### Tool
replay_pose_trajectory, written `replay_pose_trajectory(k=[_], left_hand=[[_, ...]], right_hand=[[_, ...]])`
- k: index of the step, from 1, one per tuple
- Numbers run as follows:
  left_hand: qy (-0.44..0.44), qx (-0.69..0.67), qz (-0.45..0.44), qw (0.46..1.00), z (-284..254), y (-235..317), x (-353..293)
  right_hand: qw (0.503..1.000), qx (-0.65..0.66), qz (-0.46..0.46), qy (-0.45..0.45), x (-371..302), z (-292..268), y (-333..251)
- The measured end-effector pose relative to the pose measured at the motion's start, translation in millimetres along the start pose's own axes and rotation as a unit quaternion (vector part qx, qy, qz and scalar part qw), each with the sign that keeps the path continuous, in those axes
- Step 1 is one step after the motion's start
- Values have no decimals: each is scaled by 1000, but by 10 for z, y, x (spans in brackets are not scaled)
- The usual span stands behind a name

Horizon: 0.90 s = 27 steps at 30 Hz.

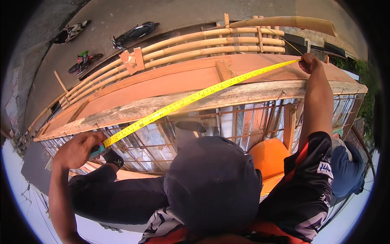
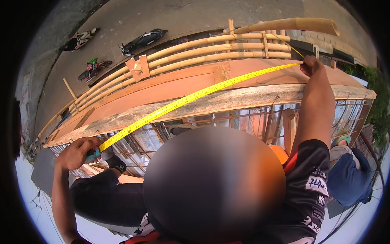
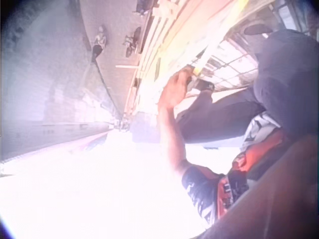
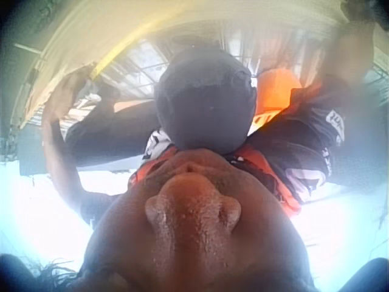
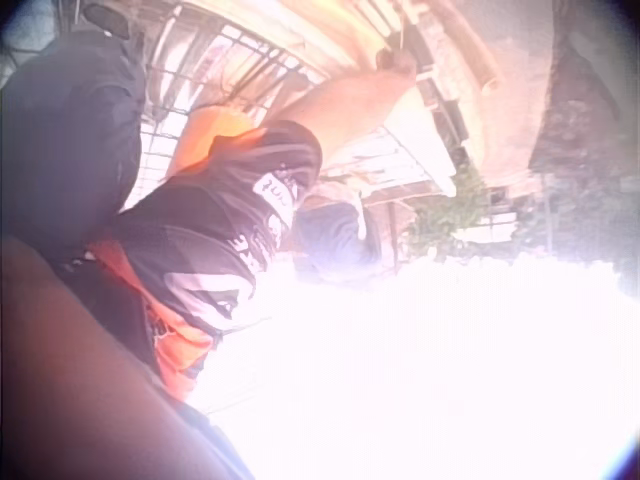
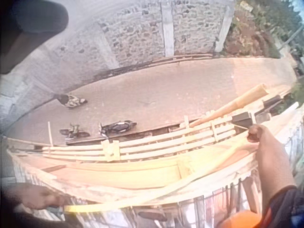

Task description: The person measures and marks a wooden plank on a bamboo scaffolding structure, then uses a hand saw to cut the plank. The person then positions the cut plank onto the scaffolding and secures it with wire.

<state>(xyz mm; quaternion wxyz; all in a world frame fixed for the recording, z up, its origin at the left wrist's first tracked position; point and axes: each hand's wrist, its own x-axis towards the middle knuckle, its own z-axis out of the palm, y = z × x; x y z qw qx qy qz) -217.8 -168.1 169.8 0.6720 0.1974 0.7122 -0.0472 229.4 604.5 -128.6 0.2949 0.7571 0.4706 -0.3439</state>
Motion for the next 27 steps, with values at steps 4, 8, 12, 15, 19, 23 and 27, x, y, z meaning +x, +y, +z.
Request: replay_pose_trajectory(k=[4,8,12,15,19,23,27], left_hand=[[21,-17,-65,998,31,-230,-229],[55,-14,-141,988,-151,-294,-454],[78,-45,-172,981,-228,-785,-629],[92,-94,-168,977,-255,-968,-716],[127,-134,-180,966,-2,-1204,-951],[117,-166,-128,971,-24,-1286,-796],[103,-170,-128,972,-60,-1298,-670]], right_hand=[[992,75,-68,78,191,510,-150],[980,136,-103,99,312,706,-166],[981,131,-109,92,301,812,-215],[975,173,-99,93,218,733,-151],[961,258,-88,46,-121,1014,-464],[946,317,-70,17,-171,760,-386],[936,344,-71,17,-197,704,-367]])
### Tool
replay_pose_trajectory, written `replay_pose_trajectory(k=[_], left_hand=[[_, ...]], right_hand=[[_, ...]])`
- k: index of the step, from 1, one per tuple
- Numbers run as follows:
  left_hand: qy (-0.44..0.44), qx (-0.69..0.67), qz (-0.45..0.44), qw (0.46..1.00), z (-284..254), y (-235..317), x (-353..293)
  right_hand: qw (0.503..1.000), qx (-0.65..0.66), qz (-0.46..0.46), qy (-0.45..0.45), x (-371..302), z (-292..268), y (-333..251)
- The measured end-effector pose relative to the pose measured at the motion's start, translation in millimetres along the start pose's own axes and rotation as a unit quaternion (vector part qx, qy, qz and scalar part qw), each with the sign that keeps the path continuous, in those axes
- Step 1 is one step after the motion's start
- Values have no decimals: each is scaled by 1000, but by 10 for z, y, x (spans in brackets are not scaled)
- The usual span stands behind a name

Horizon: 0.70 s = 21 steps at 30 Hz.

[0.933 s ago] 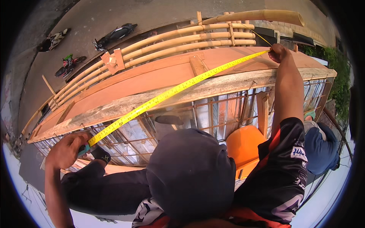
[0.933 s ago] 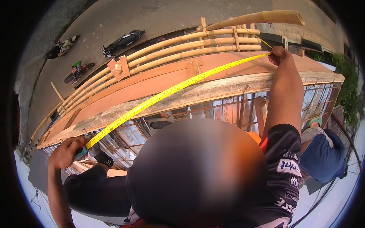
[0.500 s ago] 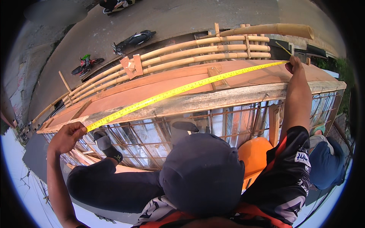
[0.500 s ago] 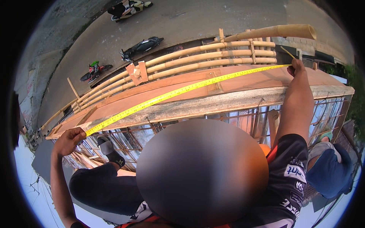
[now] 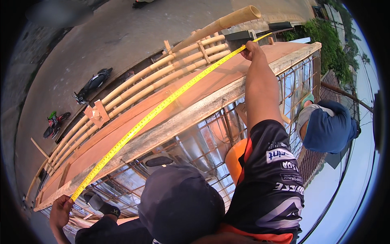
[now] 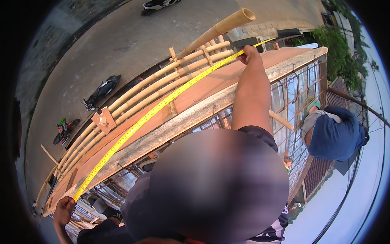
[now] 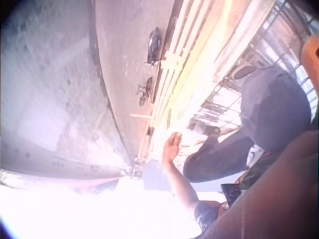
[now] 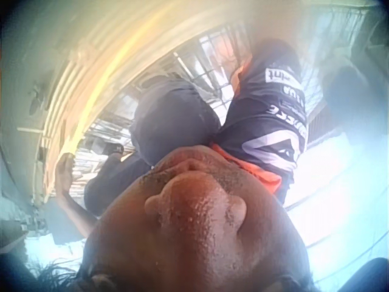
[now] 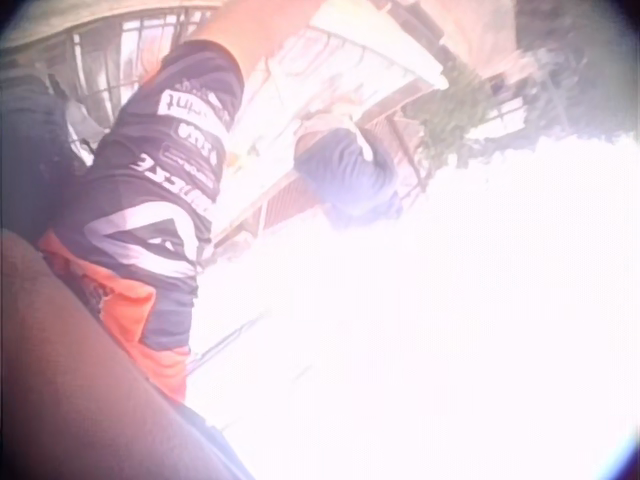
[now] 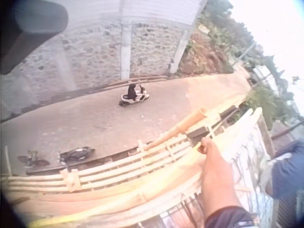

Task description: The person measures and marks a wooden plank on a bamboo scaffolding structure, then uses a hand saw to cut the plank. The person then positions the cut plank onto the scaffolding and secures it with wire.

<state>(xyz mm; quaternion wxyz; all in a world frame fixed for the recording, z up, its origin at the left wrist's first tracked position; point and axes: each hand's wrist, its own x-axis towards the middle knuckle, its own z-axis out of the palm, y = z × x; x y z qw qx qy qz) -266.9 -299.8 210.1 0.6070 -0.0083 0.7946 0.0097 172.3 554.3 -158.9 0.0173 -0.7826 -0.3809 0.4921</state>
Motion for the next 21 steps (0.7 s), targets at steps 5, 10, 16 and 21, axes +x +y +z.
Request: replay_pose_trajectory(k=[5,10,16,21], left_hand=[[-8,21,33,999,67,245,115],[-7,83,66,994,207,502,449],[-35,52,87,994,492,989,832],[-91,58,104,989,755,1453,1241]], right_hand=[[990,125,-3,60,12,13,-48],[964,234,-21,121,81,-131,-109],[936,297,-59,181,136,-200,-139],[920,327,-74,203,121,-192,-133]])
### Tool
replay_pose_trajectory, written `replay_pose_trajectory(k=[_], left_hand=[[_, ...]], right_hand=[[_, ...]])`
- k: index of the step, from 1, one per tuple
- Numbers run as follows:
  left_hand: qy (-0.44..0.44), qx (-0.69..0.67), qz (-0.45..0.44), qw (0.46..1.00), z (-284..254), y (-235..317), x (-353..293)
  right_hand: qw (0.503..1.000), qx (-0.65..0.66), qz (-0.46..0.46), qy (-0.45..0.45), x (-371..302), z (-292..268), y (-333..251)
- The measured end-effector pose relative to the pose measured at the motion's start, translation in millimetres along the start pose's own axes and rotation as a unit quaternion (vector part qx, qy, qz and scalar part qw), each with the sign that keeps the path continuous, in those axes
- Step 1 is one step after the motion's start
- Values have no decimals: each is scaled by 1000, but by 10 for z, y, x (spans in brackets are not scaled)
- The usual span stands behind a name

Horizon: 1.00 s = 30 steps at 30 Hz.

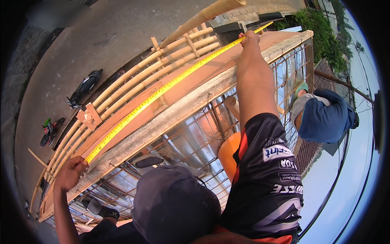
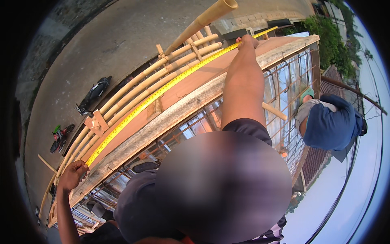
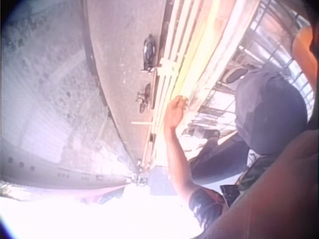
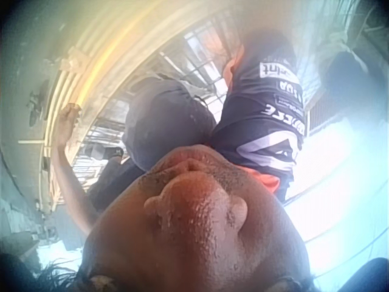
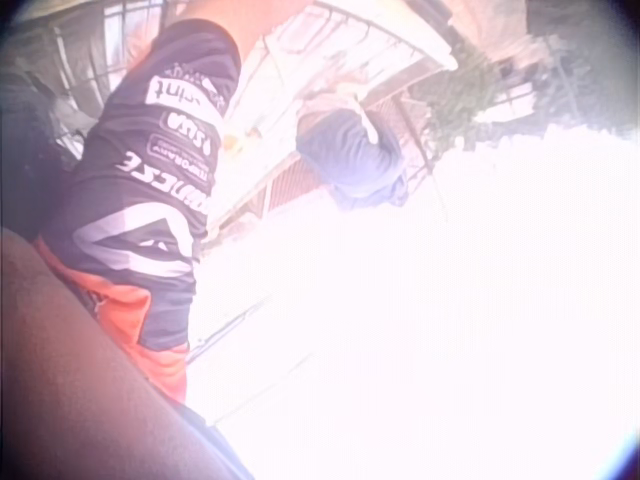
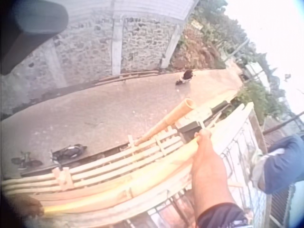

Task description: The person measures and marks a wooden plank on a bamboo scaffolding structure, then uses a hand saw to cut the plank. The person then positions the cut plank onto the scaffolding and secures it with wire.

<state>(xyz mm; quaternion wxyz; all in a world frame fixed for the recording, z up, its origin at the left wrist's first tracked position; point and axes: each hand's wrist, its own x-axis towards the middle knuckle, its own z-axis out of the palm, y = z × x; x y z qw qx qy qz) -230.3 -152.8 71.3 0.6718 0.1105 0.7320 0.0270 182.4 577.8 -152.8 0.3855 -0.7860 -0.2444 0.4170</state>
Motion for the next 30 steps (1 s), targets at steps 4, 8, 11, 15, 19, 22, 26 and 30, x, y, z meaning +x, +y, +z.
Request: replay_pose_trajectory(k=[4,8,11,15,19,22,26,30], left_hand=[[-13,10,19,1000,166,468,382],[-18,39,12,999,261,994,594],[-32,49,43,997,286,1257,833],[-17,68,61,996,313,1442,999],[-11,86,70,994,339,1534,1033],[-22,76,52,995,340,1547,1017],[-31,64,39,997,312,1534,990],[-44,68,42,996,291,1563,1034]], right_hand=[[1000,6,6,22,11,-23,-38],[1000,1,6,16,-18,22,5],[1000,-15,6,19,183,-51,-24],[995,-87,42,24,405,-112,-144],[989,-150,7,12,484,-192,-160],[968,-249,25,-27,459,-167,-147],[961,-273,52,-2,542,-112,-139],[948,-291,129,-6,871,-165,-222]])
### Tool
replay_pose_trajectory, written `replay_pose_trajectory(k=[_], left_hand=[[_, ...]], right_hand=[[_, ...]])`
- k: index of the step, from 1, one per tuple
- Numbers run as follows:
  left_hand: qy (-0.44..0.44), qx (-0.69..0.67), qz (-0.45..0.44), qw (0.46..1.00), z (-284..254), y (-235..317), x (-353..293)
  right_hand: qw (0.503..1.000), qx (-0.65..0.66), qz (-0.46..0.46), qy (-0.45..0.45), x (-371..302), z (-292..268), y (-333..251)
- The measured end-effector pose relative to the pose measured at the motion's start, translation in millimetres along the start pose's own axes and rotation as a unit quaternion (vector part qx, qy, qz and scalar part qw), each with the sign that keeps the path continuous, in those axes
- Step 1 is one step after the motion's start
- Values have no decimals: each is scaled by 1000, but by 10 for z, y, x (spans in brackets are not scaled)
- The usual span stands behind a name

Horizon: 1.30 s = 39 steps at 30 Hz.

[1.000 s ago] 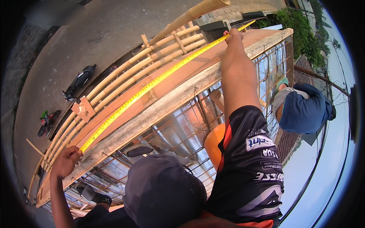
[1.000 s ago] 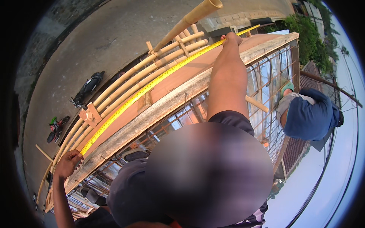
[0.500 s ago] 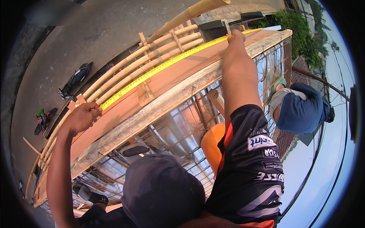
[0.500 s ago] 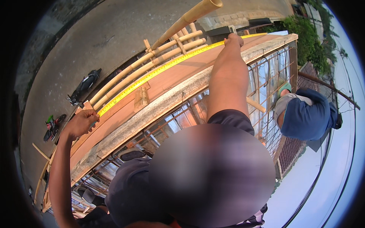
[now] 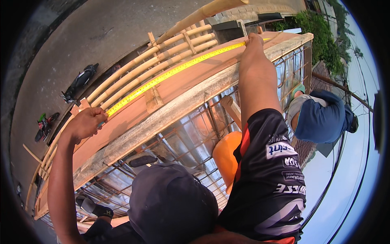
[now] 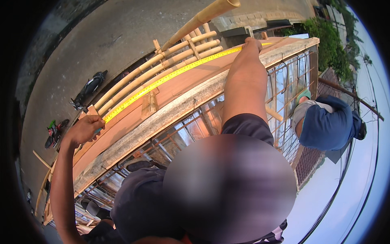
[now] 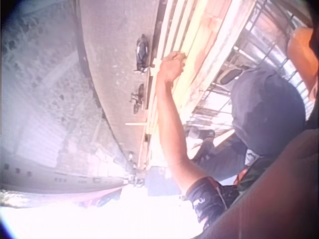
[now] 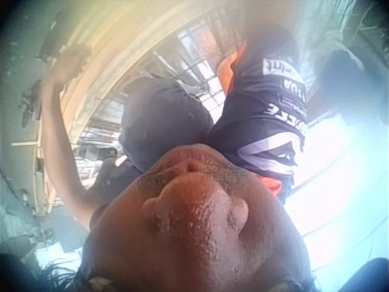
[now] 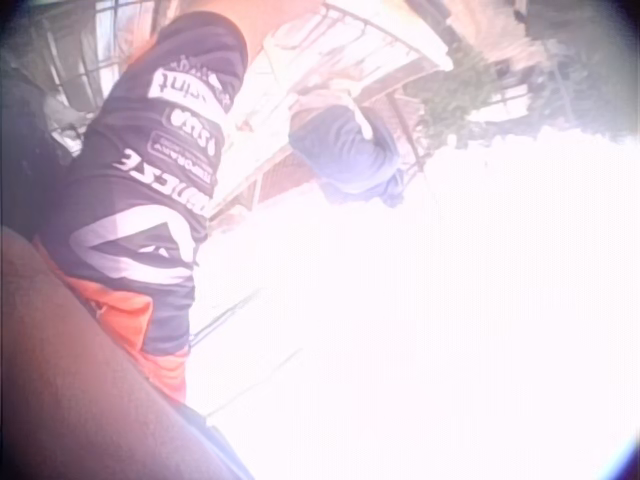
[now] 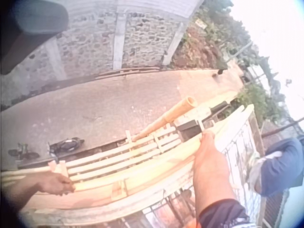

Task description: The person measures and marks a wooden plank on a bamboo scaffolding structure, then uses a hand saw to cut the plank. The person then positions the cut plank onto the scaffolding and secures it with wire.

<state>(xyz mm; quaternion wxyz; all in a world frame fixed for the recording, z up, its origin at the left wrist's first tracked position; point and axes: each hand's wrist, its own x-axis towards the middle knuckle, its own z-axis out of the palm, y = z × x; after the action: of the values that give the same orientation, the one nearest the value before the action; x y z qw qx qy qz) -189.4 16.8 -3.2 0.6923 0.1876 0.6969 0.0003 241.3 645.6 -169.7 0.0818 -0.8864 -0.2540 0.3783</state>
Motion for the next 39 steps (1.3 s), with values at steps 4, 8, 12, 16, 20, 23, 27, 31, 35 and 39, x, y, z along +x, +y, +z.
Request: replay_pose_trajectory(k=[4,8,12,16,20,23,27,31,35,39], left_hand=[[23,3,-35,999,-12,-118,-182],[10,18,29,999,-38,-59,56],[17,11,-19,1000,-52,-161,-94],[28,-49,-66,996,-68,-341,-618],[18,-59,-37,997,-60,-446,-938],[39,-50,-61,996,0,-665,-1289],[61,-20,-128,990,9,-779,-1678],[54,-53,-60,995,66,-1377,-1400],[76,-96,-115,986,309,-1301,-1992],[67,-112,-39,991,383,-1485,-1870]], right_hand=[[967,237,94,-11,35,535,202],[976,212,52,27,625,-44,-85],[999,46,-24,-14,351,278,175],[995,63,-49,-55,-307,587,314],[993,9,-82,-88,-315,372,233],[990,2,-115,-83,-621,612,415],[984,-47,-132,-108,-501,705,362],[957,-120,-260,-40,233,-133,-34],[964,91,-242,-66,-635,464,334],[962,119,-242,-32,-613,-218,-77]])
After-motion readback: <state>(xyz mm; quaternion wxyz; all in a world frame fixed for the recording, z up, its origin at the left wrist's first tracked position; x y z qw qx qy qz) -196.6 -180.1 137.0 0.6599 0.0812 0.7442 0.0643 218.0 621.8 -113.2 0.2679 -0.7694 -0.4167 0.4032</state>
